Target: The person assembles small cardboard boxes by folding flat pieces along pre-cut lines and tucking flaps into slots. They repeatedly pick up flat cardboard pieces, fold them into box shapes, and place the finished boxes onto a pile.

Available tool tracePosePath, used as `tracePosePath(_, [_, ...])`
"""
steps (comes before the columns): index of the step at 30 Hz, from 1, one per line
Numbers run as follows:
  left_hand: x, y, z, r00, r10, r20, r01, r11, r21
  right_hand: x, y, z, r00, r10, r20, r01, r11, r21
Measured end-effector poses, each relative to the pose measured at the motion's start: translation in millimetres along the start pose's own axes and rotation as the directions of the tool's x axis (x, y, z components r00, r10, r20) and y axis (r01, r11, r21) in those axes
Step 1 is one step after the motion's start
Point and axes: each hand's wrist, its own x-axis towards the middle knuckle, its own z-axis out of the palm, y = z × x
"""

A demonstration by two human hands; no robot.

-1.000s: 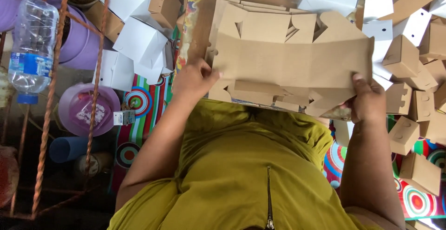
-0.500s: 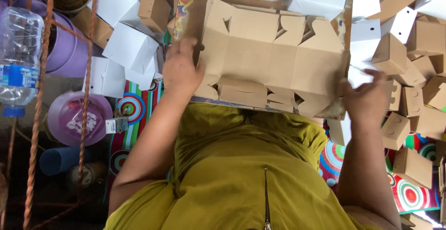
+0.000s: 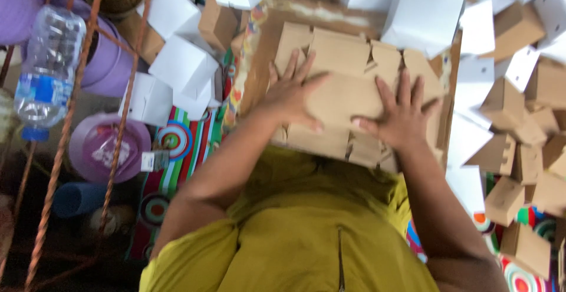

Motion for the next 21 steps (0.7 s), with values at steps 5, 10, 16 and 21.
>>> tracePosePath(5, [19, -23, 34, 0.977, 0.09, -0.191, -0.081, 0.995, 0.059, 3, -1, -3, 0.997, 0.058, 0.05, -0.058, 0.998, -0.006])
tracePosePath(10, [29, -36, 49, 0.959, 0.105, -0.265, -0.103, 0.994, 0.02, 6, 8, 14, 0.997, 0.073, 0.038, -0.073, 0.997, 0.012])
tracePosePath(16, [85, -106, 39, 0.675, 0.136, -0.725, -0.224, 0.974, -0.025, 9, 14, 22, 0.997, 0.074, 0.012, -0.074, 0.997, 0.031])
tracePosePath(21, [84, -144, -21, 0.56, -0.077, -0.825, 0.208, 0.977, 0.049, 13, 15, 25, 0.995, -0.005, -0.104, 0.011, 0.998, 0.06])
